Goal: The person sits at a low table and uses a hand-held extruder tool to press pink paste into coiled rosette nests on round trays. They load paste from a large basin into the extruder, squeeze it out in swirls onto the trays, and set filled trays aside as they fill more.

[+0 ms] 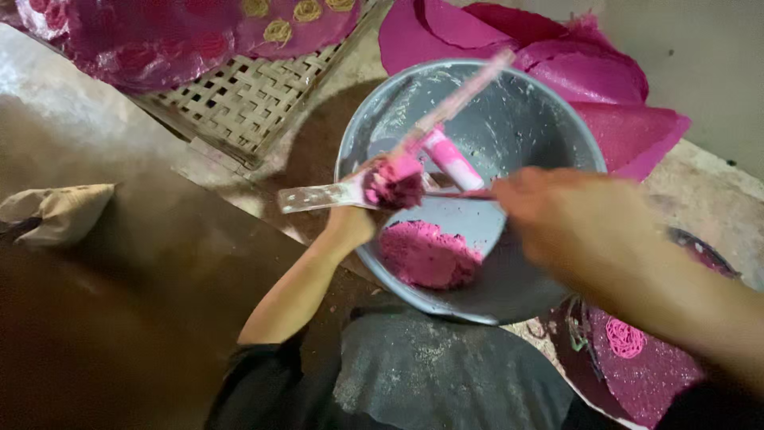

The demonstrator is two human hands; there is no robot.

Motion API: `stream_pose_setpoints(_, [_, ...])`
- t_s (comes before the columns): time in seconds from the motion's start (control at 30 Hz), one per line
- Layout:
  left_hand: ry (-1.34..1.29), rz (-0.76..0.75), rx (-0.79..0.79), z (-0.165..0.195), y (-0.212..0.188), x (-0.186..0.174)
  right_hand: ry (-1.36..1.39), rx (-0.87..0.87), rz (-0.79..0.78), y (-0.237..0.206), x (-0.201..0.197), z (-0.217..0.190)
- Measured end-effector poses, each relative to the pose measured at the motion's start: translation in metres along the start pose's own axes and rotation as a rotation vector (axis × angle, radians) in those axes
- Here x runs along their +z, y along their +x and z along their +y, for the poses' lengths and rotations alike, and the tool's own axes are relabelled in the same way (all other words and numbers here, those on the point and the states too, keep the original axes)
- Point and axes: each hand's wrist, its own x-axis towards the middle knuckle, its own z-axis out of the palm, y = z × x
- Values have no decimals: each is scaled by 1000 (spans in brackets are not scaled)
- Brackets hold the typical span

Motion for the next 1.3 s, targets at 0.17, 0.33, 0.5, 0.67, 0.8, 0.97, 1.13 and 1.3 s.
stream_pose_setpoints(0.17, [147,42,239,-8,0,-12,-248,-86,54,-10,-16,16])
stream_pose_setpoints(0.33, [-103,-76,67,-35,-2,24,-414,-160,224,25,-29,-22])
stream_pose_setpoints(0.5, [-81,-228,131,-53,9,27,-323,-196,216,19,-4,-23])
stream_pose_setpoints(0.67, [175,-91,122,-29,2,25,-253,-321,158,47,2,-46])
stream_pose_setpoints(0.8, [273,-78,202,-11,-9,9,-60,-176,5,43,-30,-38])
stream_pose_setpoints(0.97, [362,-17,177,5,0,-12,-158,-74,-9,10,-41,-14])
stream_pose_setpoints(1.13, [42,-76,114,29,3,7,-282,-231,96,40,4,-59])
stream_pose_setpoints(1.3, [345,-76,89,42,0,-12,159,-144,134,7,-13,-17])
